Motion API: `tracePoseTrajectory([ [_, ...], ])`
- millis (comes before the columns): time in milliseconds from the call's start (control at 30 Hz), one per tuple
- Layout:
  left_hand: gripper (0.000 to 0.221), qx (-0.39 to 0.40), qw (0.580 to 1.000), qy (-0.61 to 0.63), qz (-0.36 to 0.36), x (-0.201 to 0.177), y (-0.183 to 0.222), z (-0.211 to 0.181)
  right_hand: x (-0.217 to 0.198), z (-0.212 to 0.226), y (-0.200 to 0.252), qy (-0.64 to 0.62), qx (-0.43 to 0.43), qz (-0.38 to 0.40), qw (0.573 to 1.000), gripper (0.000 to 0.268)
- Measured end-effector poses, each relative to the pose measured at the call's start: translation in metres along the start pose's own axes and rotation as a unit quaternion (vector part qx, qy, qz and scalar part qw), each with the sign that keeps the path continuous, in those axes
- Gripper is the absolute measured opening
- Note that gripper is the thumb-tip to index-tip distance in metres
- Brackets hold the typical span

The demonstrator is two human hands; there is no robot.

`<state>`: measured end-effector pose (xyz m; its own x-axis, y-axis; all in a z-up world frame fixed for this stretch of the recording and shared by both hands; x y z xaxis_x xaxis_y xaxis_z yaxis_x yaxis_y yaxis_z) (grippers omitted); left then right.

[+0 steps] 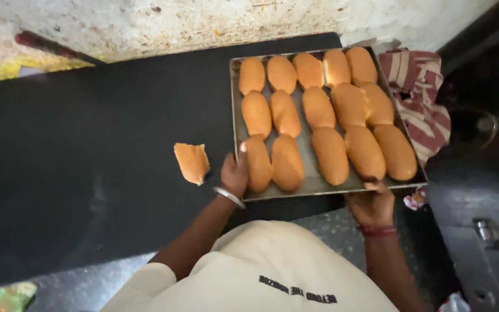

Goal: The person carries a tray of bread rolls to a counter and breaks them apart by hand, placing them onto the counter and another tray.

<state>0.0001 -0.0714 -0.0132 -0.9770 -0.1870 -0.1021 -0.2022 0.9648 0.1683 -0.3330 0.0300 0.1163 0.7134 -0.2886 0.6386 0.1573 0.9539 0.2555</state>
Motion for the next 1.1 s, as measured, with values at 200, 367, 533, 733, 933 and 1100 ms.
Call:
tracePoseTrajectory([
  [200,0.056,-0.056,0.993,0.085,-0.057,0.030,-0.011,0.029,-0.028,0.013,-0.057,0.006,0.073,0.014,0.997,0.058],
  [367,0.062,-0.118,0.986,0.114,-0.037,0.026,0.003,0.036,-0.041,0.013,-0.064,0.009,0.119,-0.017,0.993,0.058],
  [533,0.082,-0.143,0.975,0.163,-0.050,0.018,0.042,0.028,-0.038,0.020,-0.049,0.042,0.135,0.008,0.990,0.058],
  [733,0.067,-0.012,0.986,0.146,-0.080,0.011,0.064,0.017,-0.084,0.017,-0.054,0.078,0.144,0.043,0.985,0.055],
  [933,0.064,0.014,0.986,0.114,-0.123,-0.003,0.097,-0.016,-0.164,0.013,-0.080,0.347,0.240,0.023,0.906,0.036],
  [1100,0.061,0.040,0.988,0.074,-0.130,-0.029,0.131,-0.041,-0.093,0.023,-0.078,0.750,0.114,0.201,0.620,0.061],
])
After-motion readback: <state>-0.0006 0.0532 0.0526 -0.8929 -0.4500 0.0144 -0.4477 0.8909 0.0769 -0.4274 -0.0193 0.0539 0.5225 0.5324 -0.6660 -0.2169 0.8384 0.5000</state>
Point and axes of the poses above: each hand's wrist, its own y-axis away from the middle knuckle, its own x-axis out of the palm, z = x × y, the point moved 6 cm from there along -y, towards the middle knuckle, and after that the axes turned 2 degrees about y, right-handed, at the moved point
